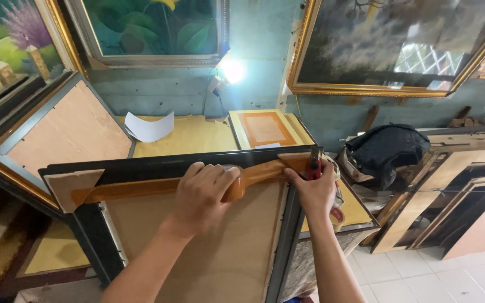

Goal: Applying adhesive tape to the back edges of a framed mirror and cleaning the surface with a cloth.

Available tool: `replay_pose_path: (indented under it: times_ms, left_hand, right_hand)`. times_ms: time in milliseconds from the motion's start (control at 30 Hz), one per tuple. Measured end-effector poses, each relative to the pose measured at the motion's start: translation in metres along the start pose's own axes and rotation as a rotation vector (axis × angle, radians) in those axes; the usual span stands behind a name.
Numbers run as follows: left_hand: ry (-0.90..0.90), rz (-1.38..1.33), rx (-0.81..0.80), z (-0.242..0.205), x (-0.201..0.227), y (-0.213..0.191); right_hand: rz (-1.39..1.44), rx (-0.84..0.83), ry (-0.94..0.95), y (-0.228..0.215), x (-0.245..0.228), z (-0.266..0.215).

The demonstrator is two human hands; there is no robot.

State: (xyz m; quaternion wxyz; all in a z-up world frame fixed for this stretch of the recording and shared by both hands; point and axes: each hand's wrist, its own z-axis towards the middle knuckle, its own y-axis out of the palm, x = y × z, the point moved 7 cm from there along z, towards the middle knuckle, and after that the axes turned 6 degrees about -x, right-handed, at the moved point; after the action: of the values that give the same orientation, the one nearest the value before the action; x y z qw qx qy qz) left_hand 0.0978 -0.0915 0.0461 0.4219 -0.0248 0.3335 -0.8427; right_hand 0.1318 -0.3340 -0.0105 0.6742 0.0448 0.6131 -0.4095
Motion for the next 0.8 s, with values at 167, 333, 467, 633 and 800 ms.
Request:
replay_pose_path:
  times_ms: [167, 333, 467, 633, 800]
  left_hand:
    - [0.106, 0.037, -0.048, -0.024, -0.017, -0.013]
    - [0.045, 0.217, -0.115, -0.081, -0.092, -0.075]
    - [-0.068, 0.355, -0.156, -0.156, -0.169, -0.121]
    - [-0.250, 0.117, -0.246, -0.186, -0.211, -0.151]
    - [-0.255, -0.002, -0.032, -0.186, -0.219, -0.154]
  right_hand:
    - [-0.008, 0.048, -0.037, 0.004, 0.005, 0.000]
    - [-0.067, 0.182, -0.117, 0.008, 0.018, 0.003]
    - [-0.096, 0.275, -0.223, 0.004, 0.005, -0.006]
    - [0.030, 0.633, -0.455, 0.001, -0.063, -0.076]
    - [0.204, 0.234, -0.602, 0.070, -0.153, -0.133]
